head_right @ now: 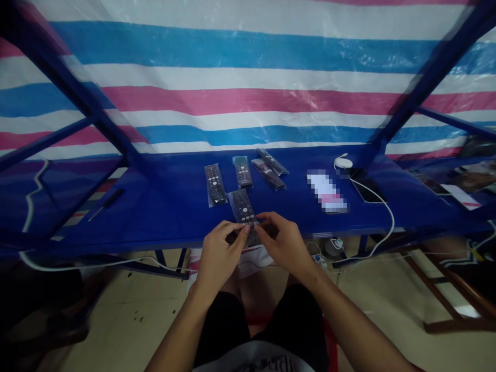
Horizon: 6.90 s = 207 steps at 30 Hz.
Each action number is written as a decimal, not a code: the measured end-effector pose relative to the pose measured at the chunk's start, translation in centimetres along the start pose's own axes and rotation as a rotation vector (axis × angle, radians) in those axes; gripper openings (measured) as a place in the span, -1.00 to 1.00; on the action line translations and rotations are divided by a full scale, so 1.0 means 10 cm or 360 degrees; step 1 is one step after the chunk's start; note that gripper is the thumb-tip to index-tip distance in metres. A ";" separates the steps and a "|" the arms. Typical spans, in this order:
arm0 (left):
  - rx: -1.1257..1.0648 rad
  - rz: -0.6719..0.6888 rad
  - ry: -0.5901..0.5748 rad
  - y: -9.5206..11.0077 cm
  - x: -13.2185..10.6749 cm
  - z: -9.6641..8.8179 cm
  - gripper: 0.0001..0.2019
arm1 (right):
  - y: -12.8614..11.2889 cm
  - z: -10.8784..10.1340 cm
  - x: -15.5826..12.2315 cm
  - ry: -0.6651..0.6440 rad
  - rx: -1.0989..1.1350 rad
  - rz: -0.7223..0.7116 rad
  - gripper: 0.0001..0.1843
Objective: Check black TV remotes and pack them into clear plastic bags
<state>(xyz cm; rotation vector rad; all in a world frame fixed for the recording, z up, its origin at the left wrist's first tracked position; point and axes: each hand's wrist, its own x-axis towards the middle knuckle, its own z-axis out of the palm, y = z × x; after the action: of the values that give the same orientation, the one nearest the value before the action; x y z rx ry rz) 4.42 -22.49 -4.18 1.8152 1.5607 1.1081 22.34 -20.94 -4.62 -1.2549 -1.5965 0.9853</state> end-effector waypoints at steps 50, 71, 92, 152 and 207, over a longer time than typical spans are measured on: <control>0.0337 -0.0202 -0.0120 -0.03 0.01 -0.02 -0.69 | -0.11 -0.15 0.20 -0.0455 -0.1721 -0.0805 -0.53; 0.0322 -0.0131 -0.0202 0.06 0.06 -0.17 -0.68 | -0.03 -0.24 0.15 -0.0345 -0.0654 -0.0467 -0.63; 0.0756 0.0680 -0.0088 -0.15 -0.17 -0.07 -0.43 | -0.09 -0.06 0.43 -0.0383 -0.0477 -0.0028 -0.74; -0.1002 -0.0141 -0.0176 -0.33 2.10 -0.20 -0.77 | 0.10 -0.18 1.82 -0.0469 0.0239 -0.0234 -0.63; -0.0964 -0.0423 -0.0790 -0.47 1.91 -0.24 -0.70 | 0.12 -0.18 1.79 -0.0020 -0.0678 -0.1181 -0.79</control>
<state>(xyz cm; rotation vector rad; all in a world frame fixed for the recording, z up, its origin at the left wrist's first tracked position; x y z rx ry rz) 0.06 -3.33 -1.73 1.2926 0.9931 0.8021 22.13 -3.05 -2.43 -0.7838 -2.1182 0.1903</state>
